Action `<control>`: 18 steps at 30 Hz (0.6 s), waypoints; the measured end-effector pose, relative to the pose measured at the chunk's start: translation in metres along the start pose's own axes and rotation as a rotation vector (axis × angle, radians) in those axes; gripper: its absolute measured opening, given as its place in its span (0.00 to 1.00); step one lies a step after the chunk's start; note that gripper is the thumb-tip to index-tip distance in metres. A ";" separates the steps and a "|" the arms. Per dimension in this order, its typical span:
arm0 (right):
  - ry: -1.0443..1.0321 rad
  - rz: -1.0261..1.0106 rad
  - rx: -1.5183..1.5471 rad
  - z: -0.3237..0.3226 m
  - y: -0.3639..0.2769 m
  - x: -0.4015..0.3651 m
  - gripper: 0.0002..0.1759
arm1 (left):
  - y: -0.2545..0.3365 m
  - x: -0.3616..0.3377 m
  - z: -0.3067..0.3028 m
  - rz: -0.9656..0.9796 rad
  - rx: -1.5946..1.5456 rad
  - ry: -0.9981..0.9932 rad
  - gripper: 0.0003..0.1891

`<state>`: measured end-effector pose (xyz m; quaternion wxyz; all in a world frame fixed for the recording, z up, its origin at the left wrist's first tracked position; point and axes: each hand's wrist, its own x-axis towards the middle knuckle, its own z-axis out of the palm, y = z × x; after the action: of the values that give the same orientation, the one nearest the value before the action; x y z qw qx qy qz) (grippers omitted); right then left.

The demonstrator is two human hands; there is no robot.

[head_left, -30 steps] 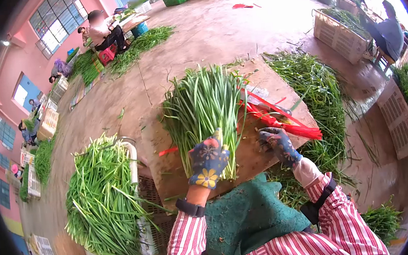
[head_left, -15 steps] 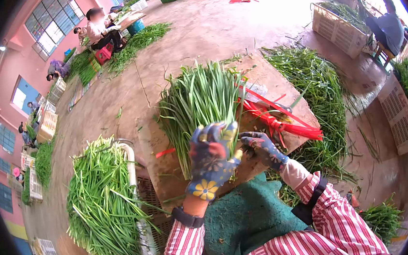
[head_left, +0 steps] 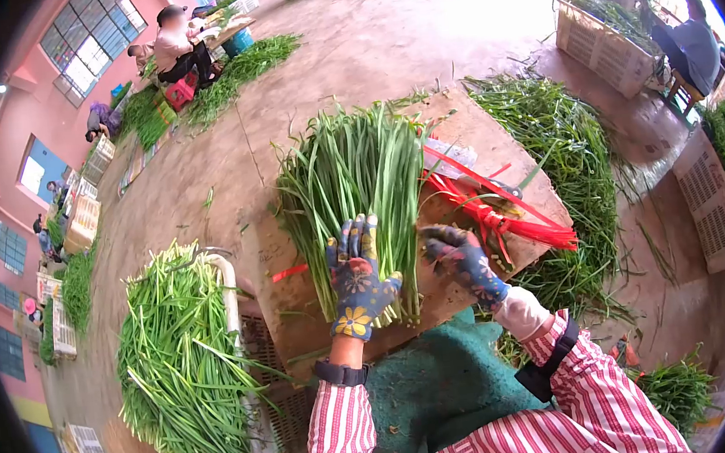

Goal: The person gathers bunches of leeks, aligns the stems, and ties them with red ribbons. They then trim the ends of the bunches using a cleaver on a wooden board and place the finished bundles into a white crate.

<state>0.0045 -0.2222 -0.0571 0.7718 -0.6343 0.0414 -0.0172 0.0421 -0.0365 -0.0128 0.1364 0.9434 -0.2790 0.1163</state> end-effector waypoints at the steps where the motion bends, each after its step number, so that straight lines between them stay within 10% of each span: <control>1: 0.068 -0.019 -0.028 -0.003 -0.001 0.002 0.18 | 0.001 -0.001 -0.001 0.004 -0.002 -0.001 0.51; 7: 0.184 -0.141 -0.948 -0.003 -0.005 0.021 0.15 | 0.011 0.002 -0.006 0.018 0.104 -0.056 0.51; 18: 0.231 -0.060 -0.632 -0.007 -0.005 0.021 0.10 | 0.027 0.008 -0.001 0.003 0.304 -0.137 0.50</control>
<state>0.0253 -0.2314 -0.0547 0.5261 -0.8371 0.1135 -0.0980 0.0332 -0.0617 -0.0047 -0.0275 0.9585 -0.2681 0.0927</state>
